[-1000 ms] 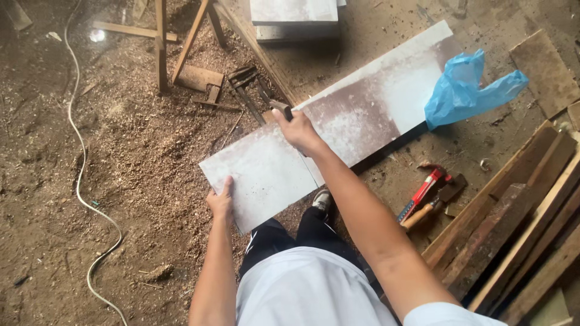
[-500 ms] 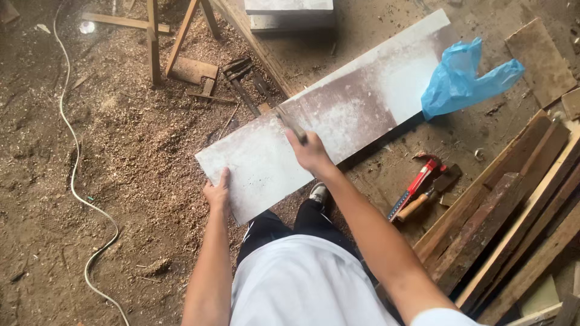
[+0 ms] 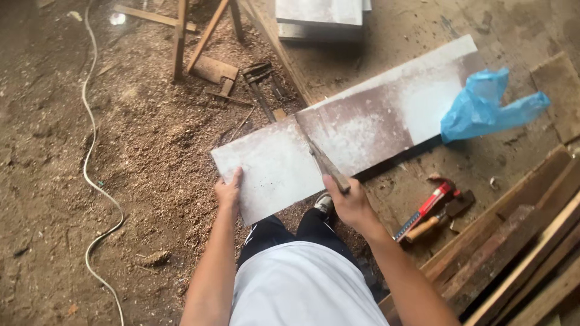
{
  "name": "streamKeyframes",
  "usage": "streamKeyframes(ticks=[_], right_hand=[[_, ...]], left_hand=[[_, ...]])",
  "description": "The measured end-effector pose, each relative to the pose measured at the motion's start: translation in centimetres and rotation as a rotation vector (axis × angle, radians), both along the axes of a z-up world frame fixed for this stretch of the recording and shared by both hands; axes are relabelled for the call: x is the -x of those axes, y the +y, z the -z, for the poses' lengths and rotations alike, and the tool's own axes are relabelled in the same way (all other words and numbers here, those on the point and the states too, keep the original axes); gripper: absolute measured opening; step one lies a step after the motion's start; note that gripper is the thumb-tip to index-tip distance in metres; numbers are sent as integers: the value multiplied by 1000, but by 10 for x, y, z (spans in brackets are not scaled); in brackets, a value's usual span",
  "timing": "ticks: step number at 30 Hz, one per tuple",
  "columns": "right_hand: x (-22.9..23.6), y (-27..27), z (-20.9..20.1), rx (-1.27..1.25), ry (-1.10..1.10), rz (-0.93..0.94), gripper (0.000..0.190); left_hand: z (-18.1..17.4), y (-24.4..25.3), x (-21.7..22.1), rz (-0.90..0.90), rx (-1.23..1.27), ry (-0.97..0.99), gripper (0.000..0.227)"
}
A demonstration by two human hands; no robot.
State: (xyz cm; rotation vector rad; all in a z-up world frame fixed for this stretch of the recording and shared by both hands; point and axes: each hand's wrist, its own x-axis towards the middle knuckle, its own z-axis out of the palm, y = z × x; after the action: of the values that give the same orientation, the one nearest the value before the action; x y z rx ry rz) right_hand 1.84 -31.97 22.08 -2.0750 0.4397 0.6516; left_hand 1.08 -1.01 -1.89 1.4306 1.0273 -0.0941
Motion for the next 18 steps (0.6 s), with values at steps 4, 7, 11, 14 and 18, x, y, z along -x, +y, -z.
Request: streamKeyframes(ticks=[4,7,11,14,18], right_hand=[[-88,33,43,-101,-1,82,48],[-143,50,51,-103,-38,64,48],[-94,31,23,-16,27,7,46],[-20,-7,-6,-60,39,-6,36],[9,-15,-4,-145,-31,13,34]], left_hand=[[6,-4,6,-13,13,-109,51],[13,-1,-8,-22,20,-132,50],[15,5,10,-13,37,-134,49],[17,-5,-3,-47,66,-138,51],[10,0,3,-13,53,-106,56]])
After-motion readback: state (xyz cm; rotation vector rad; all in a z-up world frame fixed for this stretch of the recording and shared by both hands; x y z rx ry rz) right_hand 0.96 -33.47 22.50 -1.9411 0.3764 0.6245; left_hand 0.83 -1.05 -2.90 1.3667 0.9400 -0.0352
